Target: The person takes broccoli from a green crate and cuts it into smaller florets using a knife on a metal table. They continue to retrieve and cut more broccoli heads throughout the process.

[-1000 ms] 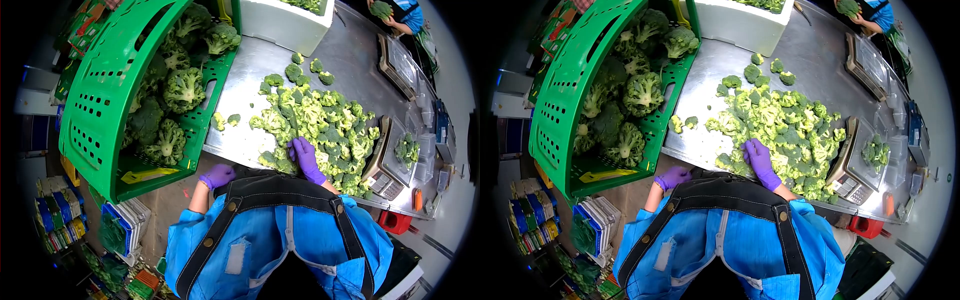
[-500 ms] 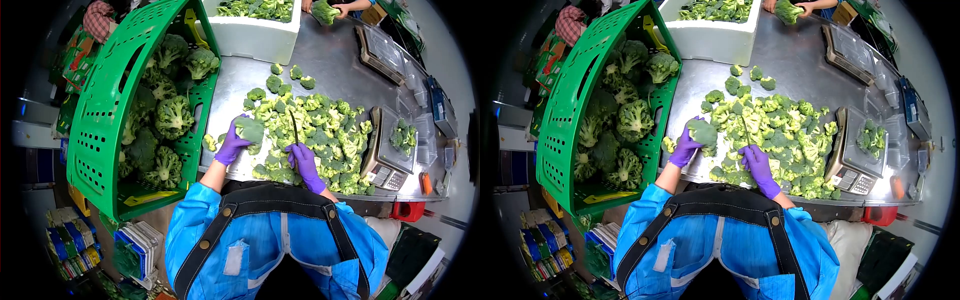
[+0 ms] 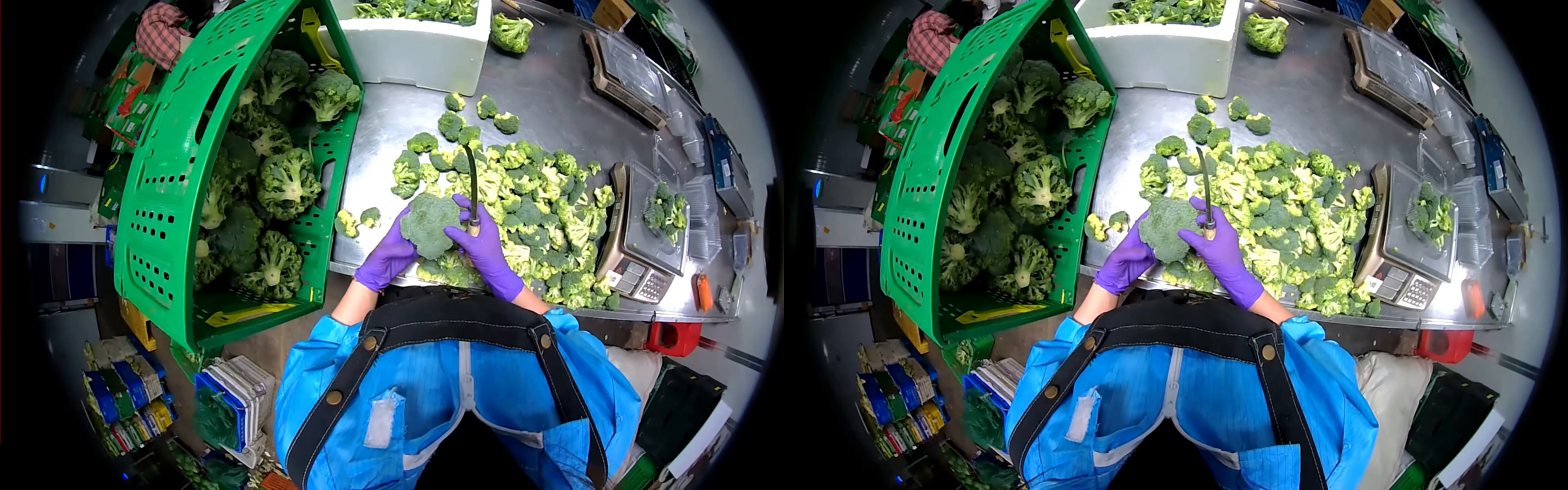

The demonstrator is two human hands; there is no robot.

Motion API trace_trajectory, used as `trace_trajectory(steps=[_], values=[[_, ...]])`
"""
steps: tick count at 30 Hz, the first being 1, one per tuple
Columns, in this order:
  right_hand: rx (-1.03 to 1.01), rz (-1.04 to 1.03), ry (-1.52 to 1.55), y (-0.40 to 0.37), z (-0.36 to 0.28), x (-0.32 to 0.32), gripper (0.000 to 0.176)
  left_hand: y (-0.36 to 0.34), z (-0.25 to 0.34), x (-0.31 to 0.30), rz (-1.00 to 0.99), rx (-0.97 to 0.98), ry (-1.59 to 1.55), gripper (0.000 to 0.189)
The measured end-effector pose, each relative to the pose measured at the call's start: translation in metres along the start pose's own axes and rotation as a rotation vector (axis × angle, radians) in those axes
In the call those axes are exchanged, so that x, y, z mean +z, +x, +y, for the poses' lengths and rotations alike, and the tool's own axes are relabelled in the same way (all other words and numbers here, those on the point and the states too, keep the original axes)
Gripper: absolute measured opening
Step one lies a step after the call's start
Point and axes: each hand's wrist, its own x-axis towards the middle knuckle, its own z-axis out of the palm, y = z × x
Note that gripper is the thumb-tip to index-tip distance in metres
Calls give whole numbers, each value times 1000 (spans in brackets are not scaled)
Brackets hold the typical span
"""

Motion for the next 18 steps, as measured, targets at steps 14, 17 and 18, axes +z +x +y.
trace_trajectory(steps=[14,17,18], values=[[317,-91,97,3,-7,-17,52,4,-2,-9,111,101,965,68],[341,-35,135,2,-9,-17,47,3,-6,-11,115,122,820,66],[340,-11,178,1,-10,-16,45,4,-11,-17,107,127,699,66]])
